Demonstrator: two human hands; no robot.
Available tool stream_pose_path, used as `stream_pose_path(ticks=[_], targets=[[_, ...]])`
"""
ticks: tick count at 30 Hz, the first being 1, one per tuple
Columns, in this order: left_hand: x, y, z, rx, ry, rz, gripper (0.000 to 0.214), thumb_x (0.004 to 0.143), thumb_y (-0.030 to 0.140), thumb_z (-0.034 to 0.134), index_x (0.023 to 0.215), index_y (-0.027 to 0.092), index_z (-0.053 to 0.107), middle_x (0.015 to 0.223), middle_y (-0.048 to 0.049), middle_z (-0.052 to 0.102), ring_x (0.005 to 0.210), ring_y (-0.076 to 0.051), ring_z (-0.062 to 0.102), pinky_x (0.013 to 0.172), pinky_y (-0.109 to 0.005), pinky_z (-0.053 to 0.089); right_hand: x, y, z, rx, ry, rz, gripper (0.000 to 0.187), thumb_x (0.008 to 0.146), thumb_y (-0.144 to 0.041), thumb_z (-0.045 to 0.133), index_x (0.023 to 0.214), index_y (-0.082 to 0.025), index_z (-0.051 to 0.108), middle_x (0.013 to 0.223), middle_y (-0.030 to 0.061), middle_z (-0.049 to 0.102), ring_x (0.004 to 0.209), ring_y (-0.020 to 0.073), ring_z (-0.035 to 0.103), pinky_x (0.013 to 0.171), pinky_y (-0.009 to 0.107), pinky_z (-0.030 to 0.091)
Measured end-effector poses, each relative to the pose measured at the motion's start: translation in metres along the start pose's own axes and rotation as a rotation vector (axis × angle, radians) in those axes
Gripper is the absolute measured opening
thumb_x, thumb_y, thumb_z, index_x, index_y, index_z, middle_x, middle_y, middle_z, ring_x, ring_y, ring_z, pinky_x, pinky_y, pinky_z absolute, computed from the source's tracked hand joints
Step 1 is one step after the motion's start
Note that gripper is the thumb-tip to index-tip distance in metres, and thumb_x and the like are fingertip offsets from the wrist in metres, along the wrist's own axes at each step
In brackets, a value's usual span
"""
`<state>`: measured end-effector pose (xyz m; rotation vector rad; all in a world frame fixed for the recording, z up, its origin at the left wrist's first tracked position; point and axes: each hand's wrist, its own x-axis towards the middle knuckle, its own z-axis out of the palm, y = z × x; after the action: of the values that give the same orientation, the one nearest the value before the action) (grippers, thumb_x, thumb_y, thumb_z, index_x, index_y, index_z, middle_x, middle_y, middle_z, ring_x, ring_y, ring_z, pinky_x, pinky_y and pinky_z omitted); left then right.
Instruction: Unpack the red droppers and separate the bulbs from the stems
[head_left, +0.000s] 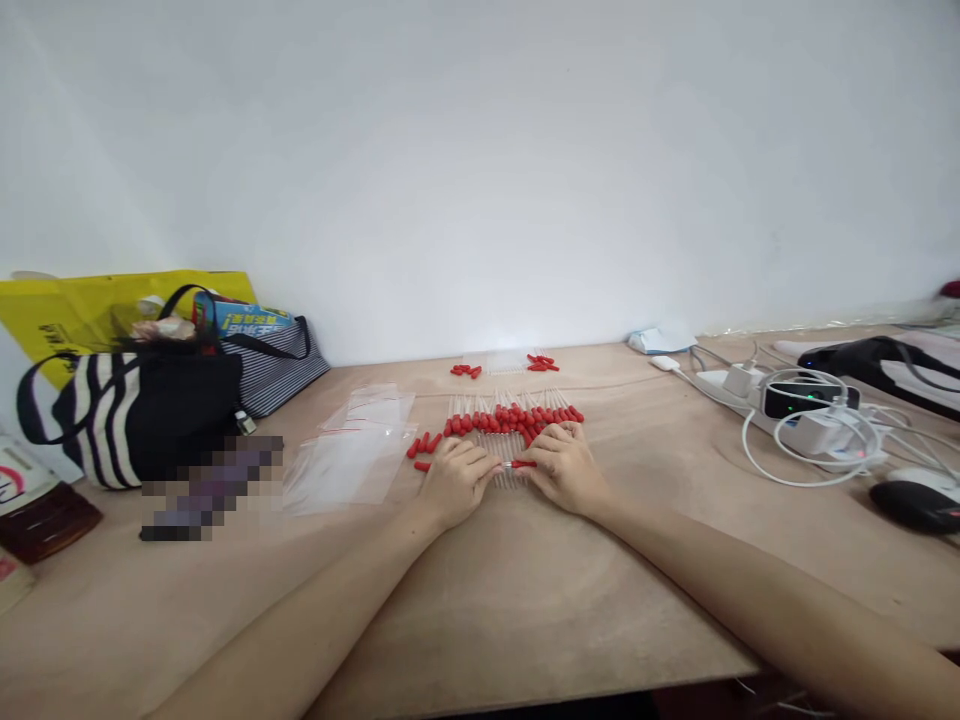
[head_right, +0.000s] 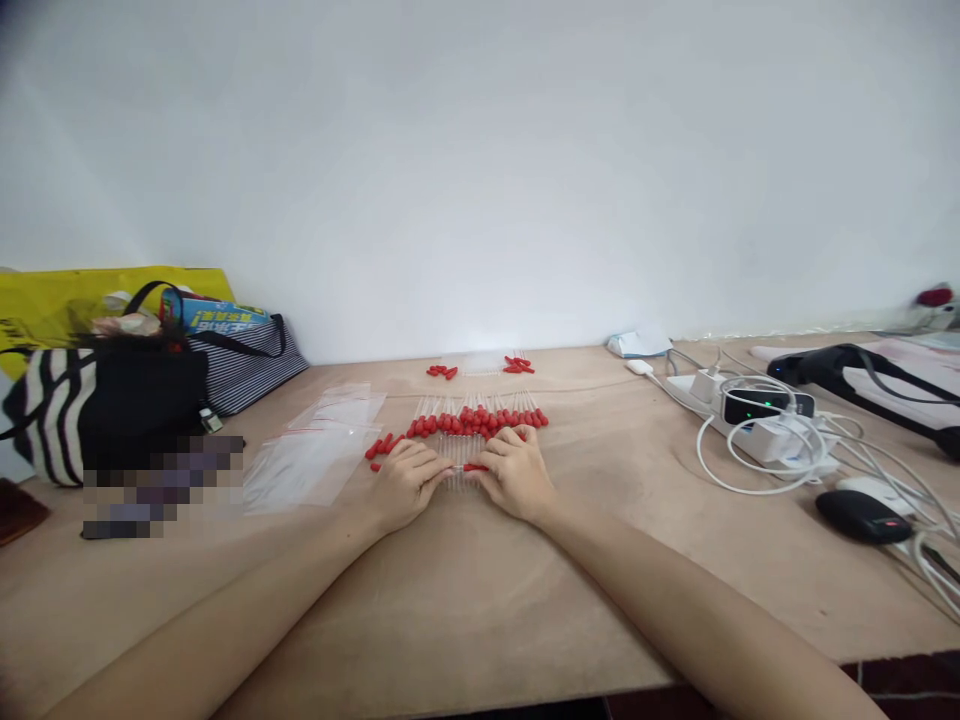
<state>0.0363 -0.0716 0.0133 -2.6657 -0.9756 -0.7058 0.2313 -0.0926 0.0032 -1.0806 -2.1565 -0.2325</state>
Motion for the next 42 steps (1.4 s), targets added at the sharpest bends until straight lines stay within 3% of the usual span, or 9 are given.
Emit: stream_pose_path(ticks=[16, 21, 26, 31, 35, 38, 42], targets=[[-0.006, -0.007, -0.002, -0.081, 0.041, 0.010, 0.023, 0.083, 0.025, 0.043, 0.073, 0.020, 0.063, 0.065, 0.0000, 0.064, 0.064, -0.014, 0.052, 0.072, -0.031, 0.033, -0.004, 0.005, -0.005, 0.029, -0.042, -0.016, 0.017, 0.079, -0.032, 0.051, 0.072, -0.023, 0.064, 0.064, -0.0005, 0.062, 0.074, 0.0147, 0.049, 0.087, 0.040, 0.019], [-0.017, -0.023, -0.007, -0.095, 0.107, -0.120, 0.021, 0.083, 0.025, 0.043, 0.077, 0.019, 0.062, 0.072, -0.0017, 0.063, 0.069, -0.015, 0.055, 0.070, -0.030, 0.037, -0.013, 0.028, -0.008, 0.046, 0.075, 0.144, 0.017, 0.079, -0.032, 0.051, 0.076, -0.022, 0.064, 0.073, 0.0024, 0.062, 0.076, 0.0164, 0.050, 0.081, 0.039, 0.029], [-0.014, -0.023, -0.007, -0.183, 0.165, -0.240, 0.027, 0.085, 0.021, 0.035, 0.099, 0.015, 0.058, 0.085, -0.0061, 0.058, 0.079, -0.015, 0.055, 0.072, -0.027, 0.043, -0.010, 0.025, 0.003, 0.275, 0.123, 0.108, 0.023, 0.081, -0.021, 0.043, 0.095, -0.019, 0.061, 0.082, 0.0069, 0.056, 0.075, 0.0148, 0.052, 0.069, 0.029, 0.042], [-0.010, -0.050, -0.017, -0.115, 0.254, -0.505, 0.036, 0.079, 0.012, 0.036, 0.109, 0.015, 0.054, 0.086, -0.0060, 0.053, 0.081, -0.016, 0.054, 0.076, -0.027, 0.044, -0.005, 0.020, 0.012, 0.239, 0.134, 0.131, 0.030, 0.076, -0.013, 0.040, 0.101, -0.017, 0.056, 0.085, 0.0072, 0.055, 0.078, 0.0154, 0.053, 0.071, 0.029, 0.043], [-0.014, -0.067, -0.025, -0.126, 0.257, -0.634, 0.038, 0.075, 0.012, 0.039, 0.110, 0.014, 0.053, 0.085, -0.0051, 0.054, 0.071, -0.015, 0.054, 0.070, -0.028, 0.045, -0.002, 0.023, 0.013, 0.132, 0.112, 0.223, 0.018, 0.074, -0.018, 0.045, 0.089, -0.018, 0.055, 0.085, 0.0051, 0.060, 0.079, 0.0171, 0.053, 0.072, 0.031, 0.038], [-0.015, -0.057, -0.022, -0.200, 0.203, -0.592, 0.030, 0.076, 0.014, 0.040, 0.099, 0.016, 0.060, 0.083, -0.0041, 0.054, 0.069, -0.014, 0.054, 0.068, -0.027, 0.046, 0.000, 0.023, 0.012, 0.013, 0.124, 0.290, 0.008, 0.074, -0.026, 0.049, 0.077, -0.020, 0.054, 0.078, 0.0020, 0.063, 0.076, 0.0175, 0.053, 0.074, 0.033, 0.031], [-0.012, -0.030, -0.012, -0.268, 0.129, -0.448, 0.029, 0.078, 0.011, 0.037, 0.087, 0.017, 0.063, 0.085, -0.0046, 0.055, 0.080, -0.015, 0.055, 0.075, -0.029, 0.045, 0.000, 0.026, 0.008, -0.068, 0.166, 0.337, 0.012, 0.075, -0.030, 0.049, 0.074, -0.021, 0.056, 0.077, 0.0009, 0.064, 0.076, 0.0173, 0.052, 0.073, 0.032, 0.026]])
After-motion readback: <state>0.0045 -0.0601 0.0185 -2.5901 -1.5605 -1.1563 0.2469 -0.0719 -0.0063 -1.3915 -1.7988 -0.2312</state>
